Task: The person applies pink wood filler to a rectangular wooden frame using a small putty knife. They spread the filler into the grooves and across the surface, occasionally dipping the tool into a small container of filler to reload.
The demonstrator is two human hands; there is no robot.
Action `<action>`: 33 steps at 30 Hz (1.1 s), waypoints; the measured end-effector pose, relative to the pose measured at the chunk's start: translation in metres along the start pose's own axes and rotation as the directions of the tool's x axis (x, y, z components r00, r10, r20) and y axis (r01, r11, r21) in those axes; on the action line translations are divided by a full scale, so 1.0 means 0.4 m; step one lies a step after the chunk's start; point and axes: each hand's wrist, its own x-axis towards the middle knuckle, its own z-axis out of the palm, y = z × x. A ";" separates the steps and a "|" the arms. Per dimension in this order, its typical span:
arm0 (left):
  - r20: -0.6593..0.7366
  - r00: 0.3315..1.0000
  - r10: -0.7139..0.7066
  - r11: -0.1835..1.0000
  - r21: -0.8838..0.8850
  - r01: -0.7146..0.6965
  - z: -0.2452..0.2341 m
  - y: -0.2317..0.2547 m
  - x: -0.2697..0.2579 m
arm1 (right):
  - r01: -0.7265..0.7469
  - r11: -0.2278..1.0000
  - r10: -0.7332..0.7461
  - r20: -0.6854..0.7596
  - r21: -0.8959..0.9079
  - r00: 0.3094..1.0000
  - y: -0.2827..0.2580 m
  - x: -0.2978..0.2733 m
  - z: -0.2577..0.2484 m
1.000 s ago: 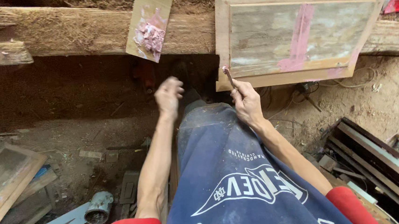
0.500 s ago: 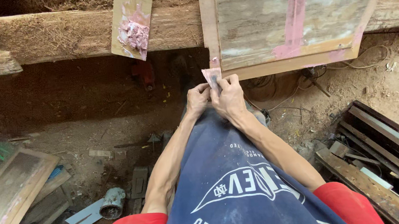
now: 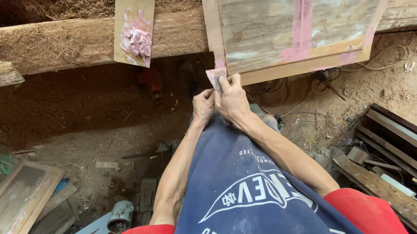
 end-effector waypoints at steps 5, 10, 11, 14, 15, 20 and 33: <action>0.019 0.999 -0.027 1.000 0.006 0.027 -0.008 0.007 -0.010 | -0.017 1.000 0.017 0.006 0.015 1.000 -0.012 -0.018 -0.017; 0.054 0.997 -0.061 0.997 -0.040 0.063 -0.012 0.022 -0.007 | -0.012 1.000 0.013 0.027 -0.014 1.000 -0.010 0.045 -0.002; 0.048 0.997 -0.063 0.998 0.002 0.063 -0.014 0.023 -0.009 | -0.059 0.996 0.065 0.080 -0.066 0.995 -0.010 0.046 0.003; 0.052 0.998 -0.023 0.998 0.061 0.020 -0.011 0.029 -0.008 | -0.136 0.986 0.152 0.193 -0.094 0.969 0.006 0.028 -0.026; 0.065 0.998 0.016 0.999 0.038 -0.019 -0.011 0.031 -0.009 | -0.153 0.985 0.167 0.224 -0.080 0.960 0.017 0.017 -0.049; 0.124 0.992 0.009 0.994 -0.111 0.005 -0.016 0.031 -0.001 | 0.010 1.000 -0.012 -0.138 -0.009 0.990 0.118 -0.023 -0.172; 0.132 0.990 -0.047 0.999 -0.005 0.048 -0.023 0.021 0.026 | -0.340 0.937 0.346 0.065 -0.083 0.936 0.131 0.048 -0.194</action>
